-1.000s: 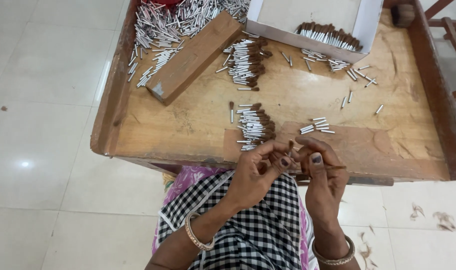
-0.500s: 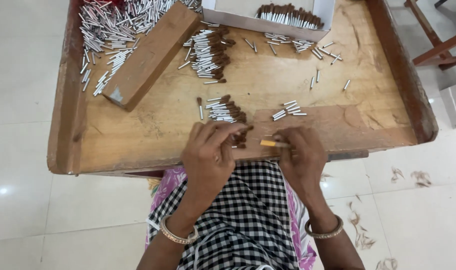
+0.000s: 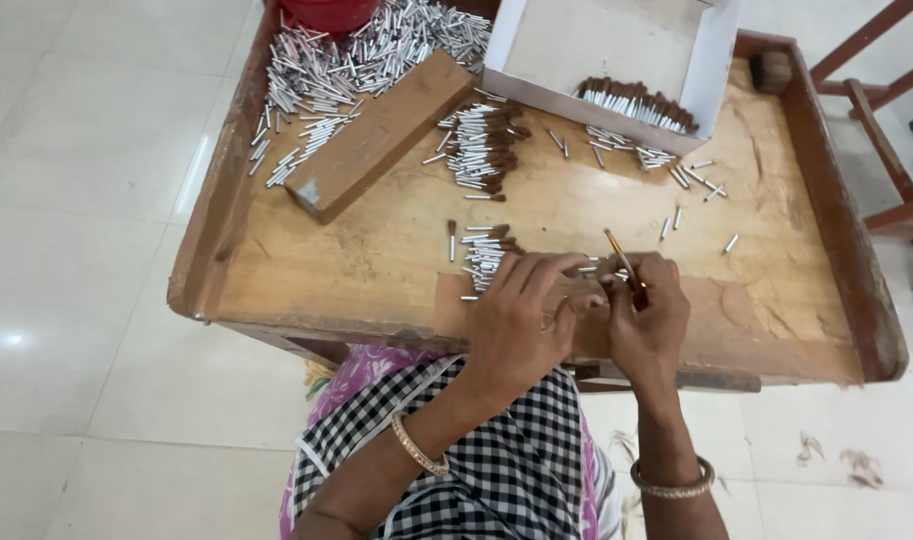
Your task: The person sits at a workbench assembling small cosmetic brushes. They pick up a metal ferrule with bristles, insert a wooden handle stick into it using a thin tool to press the parts together, and place the finished brush in a growing pile, repeating the process with many components.
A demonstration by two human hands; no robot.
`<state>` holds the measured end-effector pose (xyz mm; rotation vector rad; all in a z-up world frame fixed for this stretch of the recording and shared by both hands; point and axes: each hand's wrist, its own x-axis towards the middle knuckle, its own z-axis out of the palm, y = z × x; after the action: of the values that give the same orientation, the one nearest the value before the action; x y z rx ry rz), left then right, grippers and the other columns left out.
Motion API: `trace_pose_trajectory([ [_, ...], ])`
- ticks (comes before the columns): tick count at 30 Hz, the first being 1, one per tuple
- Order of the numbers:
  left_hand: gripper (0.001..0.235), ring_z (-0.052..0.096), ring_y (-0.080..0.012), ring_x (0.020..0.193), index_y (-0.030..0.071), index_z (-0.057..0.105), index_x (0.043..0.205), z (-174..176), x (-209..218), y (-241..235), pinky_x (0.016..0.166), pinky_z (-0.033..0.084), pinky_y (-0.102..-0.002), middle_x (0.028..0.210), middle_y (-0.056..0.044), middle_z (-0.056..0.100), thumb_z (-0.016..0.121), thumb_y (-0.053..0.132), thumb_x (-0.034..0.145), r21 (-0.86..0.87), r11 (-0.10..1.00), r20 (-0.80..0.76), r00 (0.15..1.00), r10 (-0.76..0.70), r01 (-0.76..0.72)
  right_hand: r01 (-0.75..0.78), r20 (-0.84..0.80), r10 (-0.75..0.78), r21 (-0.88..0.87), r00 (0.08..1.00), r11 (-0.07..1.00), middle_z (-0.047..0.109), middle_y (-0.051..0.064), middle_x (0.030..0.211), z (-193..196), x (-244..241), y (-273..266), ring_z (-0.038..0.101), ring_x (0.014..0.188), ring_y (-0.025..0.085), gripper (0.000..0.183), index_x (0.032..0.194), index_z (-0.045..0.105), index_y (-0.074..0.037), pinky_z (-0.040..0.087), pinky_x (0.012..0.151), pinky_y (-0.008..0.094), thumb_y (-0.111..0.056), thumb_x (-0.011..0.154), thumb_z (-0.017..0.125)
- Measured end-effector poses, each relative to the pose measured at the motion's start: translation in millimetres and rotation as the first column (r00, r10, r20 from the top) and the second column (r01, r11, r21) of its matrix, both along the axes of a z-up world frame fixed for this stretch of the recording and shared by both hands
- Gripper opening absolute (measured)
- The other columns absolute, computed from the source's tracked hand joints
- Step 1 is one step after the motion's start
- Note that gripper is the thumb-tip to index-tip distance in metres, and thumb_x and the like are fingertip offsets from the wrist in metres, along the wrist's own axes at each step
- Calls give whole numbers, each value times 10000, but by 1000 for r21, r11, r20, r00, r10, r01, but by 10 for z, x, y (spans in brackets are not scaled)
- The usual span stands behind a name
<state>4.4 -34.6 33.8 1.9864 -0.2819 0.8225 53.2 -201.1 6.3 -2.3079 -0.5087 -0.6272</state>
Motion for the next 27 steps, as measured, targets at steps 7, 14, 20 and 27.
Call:
trace_pose_trajectory([
  [7, 190, 685, -217, 882, 98, 700, 1022, -170, 127, -56, 774, 552, -322, 1009, -21, 740, 749, -16, 879, -46, 999, 181, 984, 8, 1, 73, -53, -59, 339, 997, 938, 496, 57, 889, 199, -384, 238, 427, 756, 122, 169, 1113, 697, -30, 380, 649, 273, 59, 976, 656],
  [14, 86, 460, 11, 694, 54, 745, 1039, -404, 275, -48, 602, 380, -174, 926, 60, 701, 776, 66, 960, -728, 645, -72, 910, -409, 232, 157, 174, -152, -14, 973, 988, 679, 42, 1196, 244, -472, 108, 475, 1048, 223, 179, 1135, 711, -80, 378, 927, 341, 44, 1013, 672],
  [20, 87, 371, 35, 618, 38, 758, 1019, -429, 212, -16, 537, 302, -158, 855, 59, 718, 786, 53, 939, -733, 642, -95, 902, -422, 223, 248, 229, -224, -78, 947, 966, 684, 35, 1214, 239, -544, 128, 433, 1112, 267, 267, 1053, 761, -137, 383, 932, 361, 97, 942, 696],
  [27, 95, 676, -23, 850, 34, 744, 1068, -328, 110, -49, 684, 499, -174, 1019, -9, 739, 733, -12, 985, -720, 583, 88, 883, -461, 377, 174, 174, -186, 83, 967, 981, 689, 17, 1101, 35, -515, 125, 488, 1019, 221, 268, 1085, 751, -98, 403, 862, 329, 111, 941, 664],
])
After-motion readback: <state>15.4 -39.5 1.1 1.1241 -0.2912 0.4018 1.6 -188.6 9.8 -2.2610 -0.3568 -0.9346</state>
